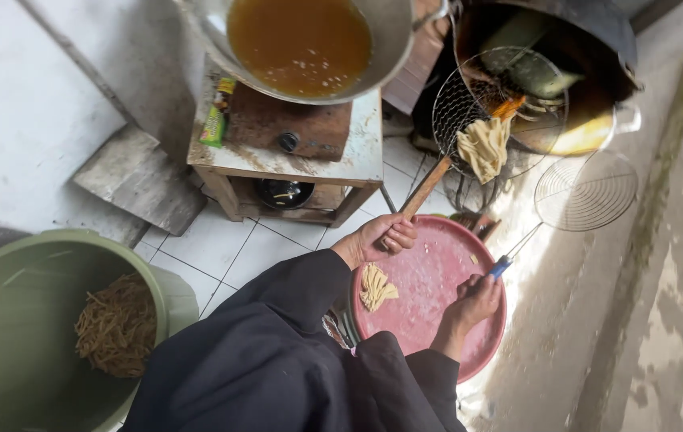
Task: The person deep-fries long, thin food items in a large wok filled with hot oil. They use a wire mesh strainer and a wooden spatula to submerge, stir, and separate the items as they cook. The person occasionally lifts the strainer to drain excess oil from the food.
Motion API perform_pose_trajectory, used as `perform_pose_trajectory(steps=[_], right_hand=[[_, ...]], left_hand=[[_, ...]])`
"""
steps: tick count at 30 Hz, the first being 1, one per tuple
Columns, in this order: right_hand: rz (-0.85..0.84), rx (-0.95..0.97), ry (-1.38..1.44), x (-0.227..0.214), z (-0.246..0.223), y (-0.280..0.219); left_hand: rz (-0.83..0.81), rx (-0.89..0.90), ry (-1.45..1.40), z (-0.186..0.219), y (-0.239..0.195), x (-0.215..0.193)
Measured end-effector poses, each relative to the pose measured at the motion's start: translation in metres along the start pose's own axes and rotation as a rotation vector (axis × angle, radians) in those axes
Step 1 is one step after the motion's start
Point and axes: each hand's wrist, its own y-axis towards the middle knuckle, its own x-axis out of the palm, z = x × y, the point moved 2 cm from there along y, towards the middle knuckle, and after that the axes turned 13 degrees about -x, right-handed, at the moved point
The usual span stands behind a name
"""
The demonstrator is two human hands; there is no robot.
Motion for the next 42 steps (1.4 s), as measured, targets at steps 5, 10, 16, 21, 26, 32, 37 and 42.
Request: perform_pose_trajectory(steps=[5,10,16,21,26,32,37,42], right_hand=[[-0.077,-0.005,0.066,0.062,-0.031,0.017],[-0.261,0.03,0.076,0.127,-0.05,0.024],[-0.465,0.06,0.142,0.197,-0.071,0.01],[-0.6,0.048,0.148,0.236,-0.079,-0.005],[-0.633,0.063,0.108,0.271,-0.054,-0.008],[-0.633,0.062,-0.014,0.317,-0.045,-0.021],[-0.659,0.031,-0.145,0.336,-0.029,-0.027],[-0.685,-0.008,-0.296,0.341,-0.031,-0.029]], left_hand=[[0.008,0.116,0.074,0.025,-0.039,0.047],[0.097,0.287,0.147,0.048,-0.096,0.098],[0.161,0.504,0.114,0.078,-0.134,0.066],[0.27,0.624,0.047,0.099,-0.176,0.057],[0.274,0.656,-0.054,0.13,-0.204,0.036],[0.251,0.599,-0.14,0.178,-0.233,0.011],[0.272,0.538,-0.157,0.198,-0.246,-0.003],[0.312,0.47,-0.15,0.204,-0.257,0.0]])
